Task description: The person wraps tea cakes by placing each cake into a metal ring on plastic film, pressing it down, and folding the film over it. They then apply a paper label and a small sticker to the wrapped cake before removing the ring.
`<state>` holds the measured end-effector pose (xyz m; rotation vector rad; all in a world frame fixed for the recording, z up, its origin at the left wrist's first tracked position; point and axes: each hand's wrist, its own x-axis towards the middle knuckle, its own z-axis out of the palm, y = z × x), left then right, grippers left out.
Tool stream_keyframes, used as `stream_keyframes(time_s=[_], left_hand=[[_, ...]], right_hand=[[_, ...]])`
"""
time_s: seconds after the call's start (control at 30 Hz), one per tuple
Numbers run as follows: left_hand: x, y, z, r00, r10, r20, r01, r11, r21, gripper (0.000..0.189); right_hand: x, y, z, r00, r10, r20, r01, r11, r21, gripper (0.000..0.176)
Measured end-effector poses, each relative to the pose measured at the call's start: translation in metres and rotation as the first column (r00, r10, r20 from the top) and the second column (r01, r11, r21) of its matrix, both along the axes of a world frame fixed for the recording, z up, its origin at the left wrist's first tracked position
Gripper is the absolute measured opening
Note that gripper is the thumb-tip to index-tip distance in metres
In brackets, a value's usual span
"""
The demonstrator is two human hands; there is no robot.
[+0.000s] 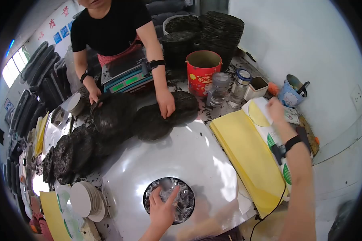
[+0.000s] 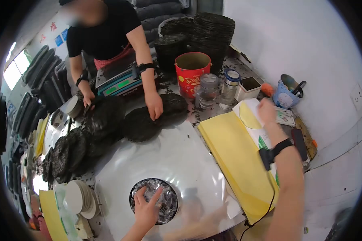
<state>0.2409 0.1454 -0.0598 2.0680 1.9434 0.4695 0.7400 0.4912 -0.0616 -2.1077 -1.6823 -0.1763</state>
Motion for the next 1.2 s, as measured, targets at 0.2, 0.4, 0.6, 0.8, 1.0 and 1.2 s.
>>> stream_keyframes(time_s=[0.2,0.4,0.6,0.8,1.0,1.2], left_hand=[[0.002,0.0,0.014,0.998,-0.017,0.065,0.021,0.998,-0.051,0.067],[-0.03,0.003,0.001,0.895,-0.109,0.432,0.191,0.97,-0.15,0.054],[-0.015,0.008,-0.069,0.994,-0.035,0.102,0.005,0.96,0.281,0.093],[-0.003,-0.003,-0.025,0.96,0.135,0.243,-0.158,0.985,0.076,0.098],[-0.04,-0.038,-0.002,0.705,0.118,0.699,-0.252,0.963,0.092,0.082],[-0.051,-0.011,-0.054,0.137,0.281,0.95,-0.433,0.879,-0.198,0.039]], right_hand=[[0.087,-0.051,0.14,0.973,-0.222,-0.061,0.23,0.918,0.324,0.027],[-0.119,-0.144,-0.002,0.646,0.379,-0.663,-0.363,0.916,0.17,0.059],[-0.305,-0.308,0.015,0.315,0.932,-0.178,-0.936,0.336,0.102,0.059],[-0.329,-0.318,0.03,0.255,0.803,-0.539,-0.949,0.316,0.02,0.061],[-0.365,-0.283,-0.001,-0.033,0.495,-0.868,-0.887,0.385,0.254,0.058],[-0.386,-0.311,0.001,0.221,0.975,0.0,-0.952,0.215,-0.217,0.061]])
